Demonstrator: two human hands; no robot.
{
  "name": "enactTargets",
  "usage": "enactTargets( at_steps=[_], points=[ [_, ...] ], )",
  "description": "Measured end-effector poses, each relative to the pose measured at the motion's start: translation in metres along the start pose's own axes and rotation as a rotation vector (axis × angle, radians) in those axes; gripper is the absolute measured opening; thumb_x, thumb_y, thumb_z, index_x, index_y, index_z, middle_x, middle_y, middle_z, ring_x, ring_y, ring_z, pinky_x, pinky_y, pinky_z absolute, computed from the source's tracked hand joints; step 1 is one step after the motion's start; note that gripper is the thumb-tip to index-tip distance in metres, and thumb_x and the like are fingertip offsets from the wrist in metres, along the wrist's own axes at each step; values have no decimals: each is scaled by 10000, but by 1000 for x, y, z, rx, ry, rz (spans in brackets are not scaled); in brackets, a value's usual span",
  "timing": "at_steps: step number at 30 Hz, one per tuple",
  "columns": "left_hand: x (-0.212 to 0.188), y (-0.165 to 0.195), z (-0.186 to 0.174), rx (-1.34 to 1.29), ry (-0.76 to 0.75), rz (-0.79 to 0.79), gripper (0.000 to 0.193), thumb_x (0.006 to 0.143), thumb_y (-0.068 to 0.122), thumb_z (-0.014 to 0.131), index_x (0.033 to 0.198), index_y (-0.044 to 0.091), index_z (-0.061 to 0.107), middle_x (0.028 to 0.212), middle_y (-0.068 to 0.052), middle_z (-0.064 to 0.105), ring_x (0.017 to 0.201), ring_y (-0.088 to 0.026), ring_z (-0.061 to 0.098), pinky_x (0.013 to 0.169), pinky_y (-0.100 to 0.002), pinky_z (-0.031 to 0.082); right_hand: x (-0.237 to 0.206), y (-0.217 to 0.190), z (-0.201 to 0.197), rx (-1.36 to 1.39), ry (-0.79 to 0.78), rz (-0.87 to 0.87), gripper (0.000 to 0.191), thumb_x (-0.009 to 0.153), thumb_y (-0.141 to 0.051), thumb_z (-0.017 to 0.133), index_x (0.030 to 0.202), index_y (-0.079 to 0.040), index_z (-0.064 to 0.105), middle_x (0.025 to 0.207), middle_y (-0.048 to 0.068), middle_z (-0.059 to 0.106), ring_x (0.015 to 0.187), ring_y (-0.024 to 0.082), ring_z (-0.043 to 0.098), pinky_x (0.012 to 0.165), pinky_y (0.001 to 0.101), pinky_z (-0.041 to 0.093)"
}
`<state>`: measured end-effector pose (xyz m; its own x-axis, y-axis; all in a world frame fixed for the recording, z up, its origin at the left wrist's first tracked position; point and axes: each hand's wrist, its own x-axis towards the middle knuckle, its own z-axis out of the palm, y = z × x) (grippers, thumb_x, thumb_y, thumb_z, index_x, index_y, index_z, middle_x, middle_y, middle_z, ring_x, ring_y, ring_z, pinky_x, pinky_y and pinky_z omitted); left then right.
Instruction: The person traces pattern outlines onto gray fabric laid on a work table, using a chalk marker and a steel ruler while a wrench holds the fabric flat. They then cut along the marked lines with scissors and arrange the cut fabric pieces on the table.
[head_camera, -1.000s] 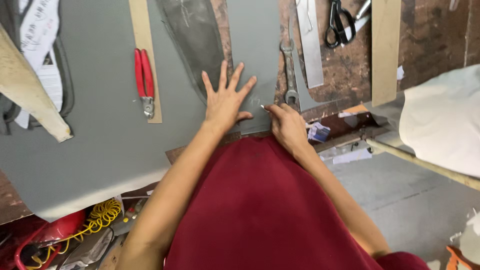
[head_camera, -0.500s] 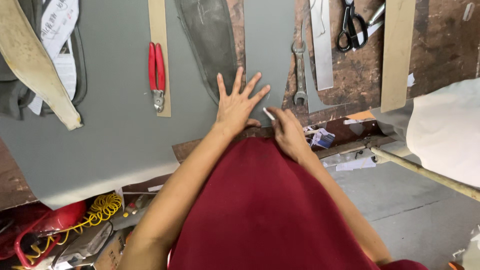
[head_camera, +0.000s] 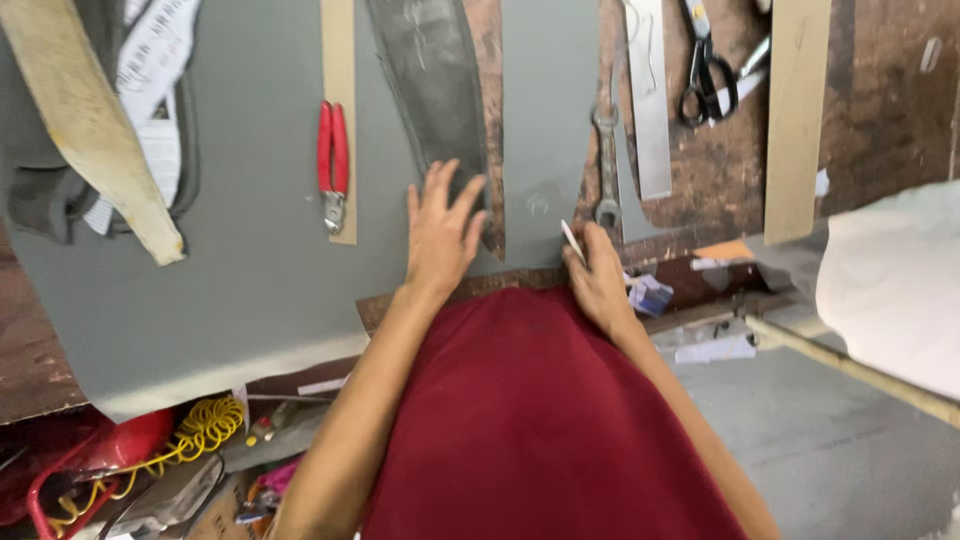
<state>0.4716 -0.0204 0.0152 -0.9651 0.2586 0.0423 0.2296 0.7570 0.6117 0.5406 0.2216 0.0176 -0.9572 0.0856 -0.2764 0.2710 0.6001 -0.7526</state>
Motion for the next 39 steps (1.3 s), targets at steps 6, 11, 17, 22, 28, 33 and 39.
enactTargets(
  at_steps=[6,11,17,22,28,33,39],
  points=[
    [1,-26,-36,-53,225,-126,345,941,108,682,1285,124,665,1425,-140,537,1380,-365,486,1153,-493,412,18,-7,5,-12,-6,-125,240,979,-190,624,1129,-6,586,997,198,609,910,341,592,835,416,489],
    [2,-55,-59,-57,361,-145,342,922,51,671,1256,126,671,1378,-118,594,1361,-336,549,1134,-423,460,33,-28,15,-28,-123,58,321,1012,-278,595,1223,-41,644,999,185,708,917,314,683,841,398,518],
    [44,-180,-169,326,662,-458,440,888,52,693,1320,99,619,1314,-168,606,1263,-374,582,1106,-519,463,72,-27,23,-101,-122,-50,336,972,-252,635,1243,-56,656,1094,193,735,1009,332,712,874,404,534],
    [65,-271,-248,344,343,-1038,910,746,97,726,1574,138,352,1403,-276,407,1257,-468,401,985,-628,416,92,-25,25,-138,-127,-31,338,937,-224,653,1250,-97,678,1074,176,746,1003,315,735,870,388,547],
    [50,-325,-271,359,344,-880,709,1010,39,551,1682,188,380,1178,-260,673,1123,-472,646,969,-613,519,103,-43,26,-91,-78,50,316,923,-199,659,1222,-103,694,1027,148,765,933,267,728,833,383,536],
    [34,-341,-290,239,414,-781,647,901,206,703,1495,124,459,1158,-255,679,1071,-470,661,883,-591,541,102,-63,38,-161,-141,88,314,942,-225,659,1231,-106,689,971,150,753,857,254,702,817,371,533],
    [69,-312,-253,632,218,-796,859,793,128,703,1563,87,324,1176,-328,632,1040,-475,654,756,-519,594,108,-78,54,-94,-205,33,283,925,-213,655,1176,-89,700,1000,125,764,920,205,711,839,342,515]
  ],
)
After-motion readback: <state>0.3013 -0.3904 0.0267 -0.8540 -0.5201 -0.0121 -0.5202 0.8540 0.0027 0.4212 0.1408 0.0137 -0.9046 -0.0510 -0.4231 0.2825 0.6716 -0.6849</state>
